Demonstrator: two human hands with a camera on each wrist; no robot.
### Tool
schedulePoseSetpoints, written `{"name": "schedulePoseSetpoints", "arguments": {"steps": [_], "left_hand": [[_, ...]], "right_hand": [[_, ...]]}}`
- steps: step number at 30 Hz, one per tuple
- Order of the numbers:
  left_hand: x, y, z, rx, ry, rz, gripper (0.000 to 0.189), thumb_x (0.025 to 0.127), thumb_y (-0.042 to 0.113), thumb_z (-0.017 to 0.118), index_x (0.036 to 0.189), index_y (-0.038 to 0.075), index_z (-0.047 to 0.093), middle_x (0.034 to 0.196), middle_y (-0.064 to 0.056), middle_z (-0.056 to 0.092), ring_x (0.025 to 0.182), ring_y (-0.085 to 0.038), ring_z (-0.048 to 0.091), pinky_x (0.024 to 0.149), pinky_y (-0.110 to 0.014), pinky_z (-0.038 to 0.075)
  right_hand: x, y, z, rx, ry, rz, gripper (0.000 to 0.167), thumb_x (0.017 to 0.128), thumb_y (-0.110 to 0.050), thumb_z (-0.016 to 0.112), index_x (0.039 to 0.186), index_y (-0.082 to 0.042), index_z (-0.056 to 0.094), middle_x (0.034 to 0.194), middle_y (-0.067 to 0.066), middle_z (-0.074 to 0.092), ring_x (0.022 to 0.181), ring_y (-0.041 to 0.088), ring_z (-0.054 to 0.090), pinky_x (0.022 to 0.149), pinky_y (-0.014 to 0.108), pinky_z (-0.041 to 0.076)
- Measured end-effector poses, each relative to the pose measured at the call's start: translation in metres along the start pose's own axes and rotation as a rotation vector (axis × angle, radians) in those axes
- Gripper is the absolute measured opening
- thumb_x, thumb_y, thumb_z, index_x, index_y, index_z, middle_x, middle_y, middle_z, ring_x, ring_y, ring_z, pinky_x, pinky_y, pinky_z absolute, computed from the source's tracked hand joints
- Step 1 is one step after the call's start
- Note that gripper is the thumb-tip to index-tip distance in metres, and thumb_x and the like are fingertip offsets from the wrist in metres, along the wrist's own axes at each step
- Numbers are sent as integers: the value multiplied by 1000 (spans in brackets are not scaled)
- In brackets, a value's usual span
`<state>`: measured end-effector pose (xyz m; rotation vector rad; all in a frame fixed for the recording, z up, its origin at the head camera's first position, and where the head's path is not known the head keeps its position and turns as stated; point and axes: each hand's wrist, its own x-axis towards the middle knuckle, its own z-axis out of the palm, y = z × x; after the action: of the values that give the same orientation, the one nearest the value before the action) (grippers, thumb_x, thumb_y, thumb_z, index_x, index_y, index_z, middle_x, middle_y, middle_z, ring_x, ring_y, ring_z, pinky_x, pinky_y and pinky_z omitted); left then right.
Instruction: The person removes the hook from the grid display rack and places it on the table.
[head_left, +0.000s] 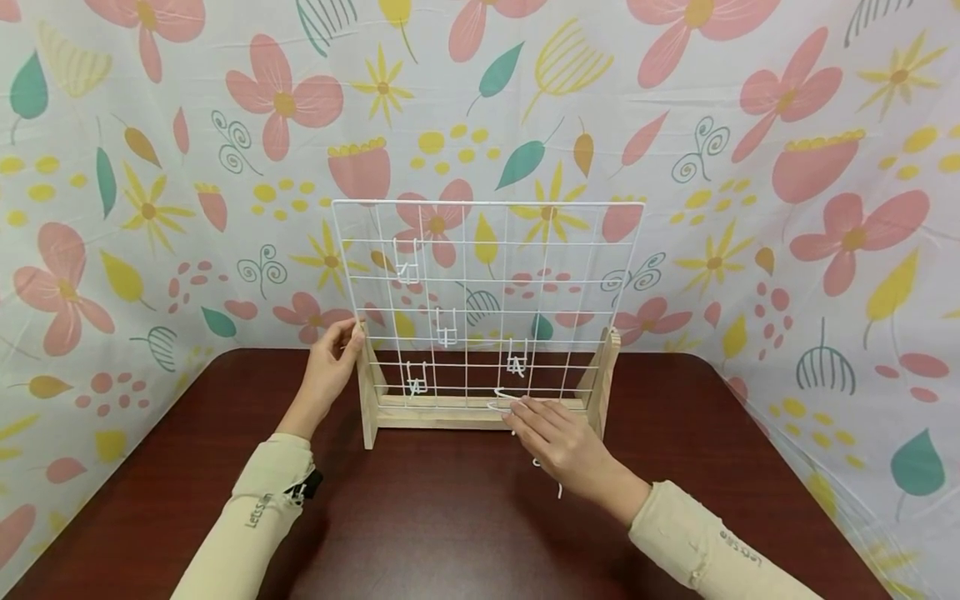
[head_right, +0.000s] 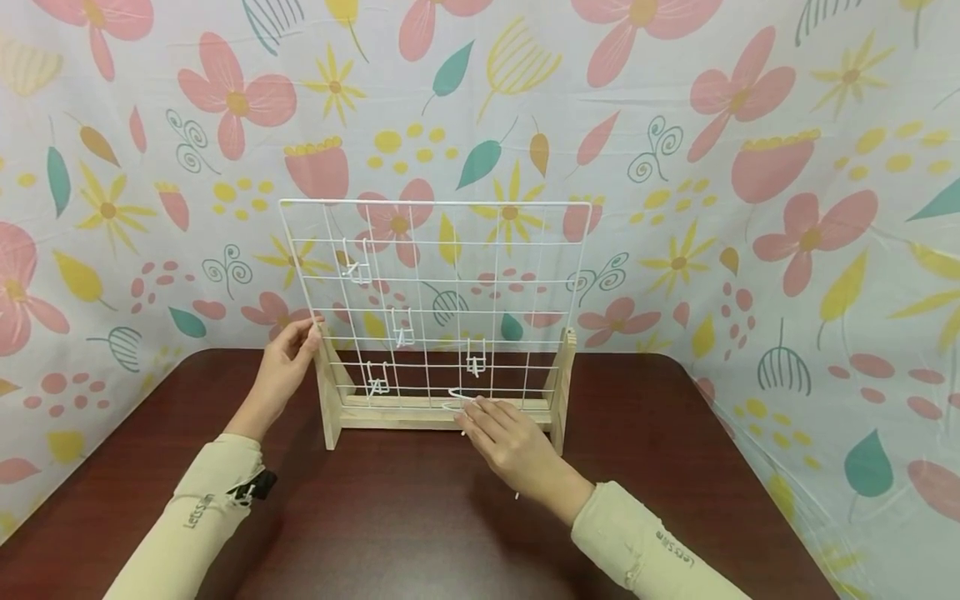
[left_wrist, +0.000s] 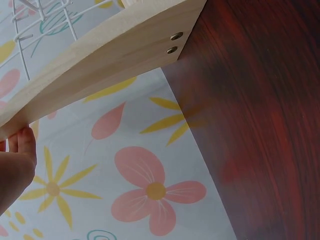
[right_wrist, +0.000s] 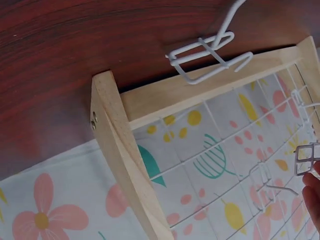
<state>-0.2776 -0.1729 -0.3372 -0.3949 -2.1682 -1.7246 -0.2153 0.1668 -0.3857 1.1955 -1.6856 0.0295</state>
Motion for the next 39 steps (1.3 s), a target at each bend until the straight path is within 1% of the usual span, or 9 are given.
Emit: {"name": "schedulePoseSetpoints", "arguments": {"steps": [3, 8, 11, 18, 21, 26, 32, 35, 39], "left_hand": [[0, 1, 0, 1, -1, 2, 36, 99, 4, 51, 130, -14, 47, 99, -5, 52, 88, -5, 48, 74, -13, 41], [1, 0, 0, 2, 6, 2, 36, 99, 4, 51, 131, -13, 48, 102, -8, 53, 89, -5, 48, 74, -12, 41], [2, -3, 0, 12, 2, 24, 36, 99, 4, 52, 129, -15, 48, 103, -10, 55, 88, -4, 48, 74, -12, 41], [11, -30, -1, -7, 8, 17, 37, 100, 11, 52, 132, -7, 50, 107, -14, 54, 90, -6, 48, 74, -13, 42], [11, -33, 0, 1, 16, 23, 37, 100, 13, 52, 131, -6, 51, 107, -16, 54, 91, -7, 48, 75, -13, 42], [11, -32, 0, 8, 15, 24, 38, 100, 14, 52, 131, -7, 50, 109, -19, 53, 92, -7, 48, 77, -12, 41], [10, -29, -1, 17, 5, 15, 38, 100, 12, 52, 132, -8, 49, 110, -18, 54, 91, -5, 48, 76, -13, 42], [8, -20, -1, 8, -6, 3, 38, 100, 9, 52, 132, -10, 48, 110, -20, 54, 90, -4, 48, 75, -12, 42], [3, -8, 0, 3, -9, 14, 37, 99, 4, 51, 130, -15, 46, 109, -24, 53, 90, -4, 48, 75, -12, 42]], "right_hand": [[-5, 1, 3, -5, -27, -2, 31, 102, -8, 42, 104, 2, 71, 101, 15, 71, 92, 29, 69, 80, 40, 54], [-11, -1, 6, -6, -86, -5, 36, 103, -11, 37, 104, 0, 72, 103, 15, 71, 96, 30, 68, 81, 40, 53], [-15, -2, 7, -2, -109, -16, 37, 104, -10, 36, 105, 0, 72, 103, 15, 70, 96, 29, 68, 82, 39, 52], [-20, -6, 12, 2, -121, -55, 42, 105, -7, 31, 103, -1, 72, 101, 14, 71, 92, 28, 68, 78, 38, 54], [-22, -8, 14, 11, -140, -64, 45, 106, -7, 27, 102, -1, 72, 100, 13, 71, 92, 28, 68, 78, 38, 54], [-25, -11, 14, 16, -175, -64, 48, 106, -10, 26, 103, -2, 73, 100, 11, 71, 93, 27, 67, 79, 38, 53], [-27, -12, 17, -3, -200, -86, 51, 107, -10, 23, 102, -3, 73, 101, 11, 71, 93, 25, 67, 82, 36, 52], [-26, -14, 19, -1, -212, -92, 51, 107, -10, 22, 102, -3, 73, 101, 11, 71, 94, 24, 67, 83, 36, 52], [-26, -17, 22, -4, -240, -103, 54, 107, -8, 20, 101, -3, 73, 100, 11, 71, 95, 24, 66, 83, 36, 52]]}}
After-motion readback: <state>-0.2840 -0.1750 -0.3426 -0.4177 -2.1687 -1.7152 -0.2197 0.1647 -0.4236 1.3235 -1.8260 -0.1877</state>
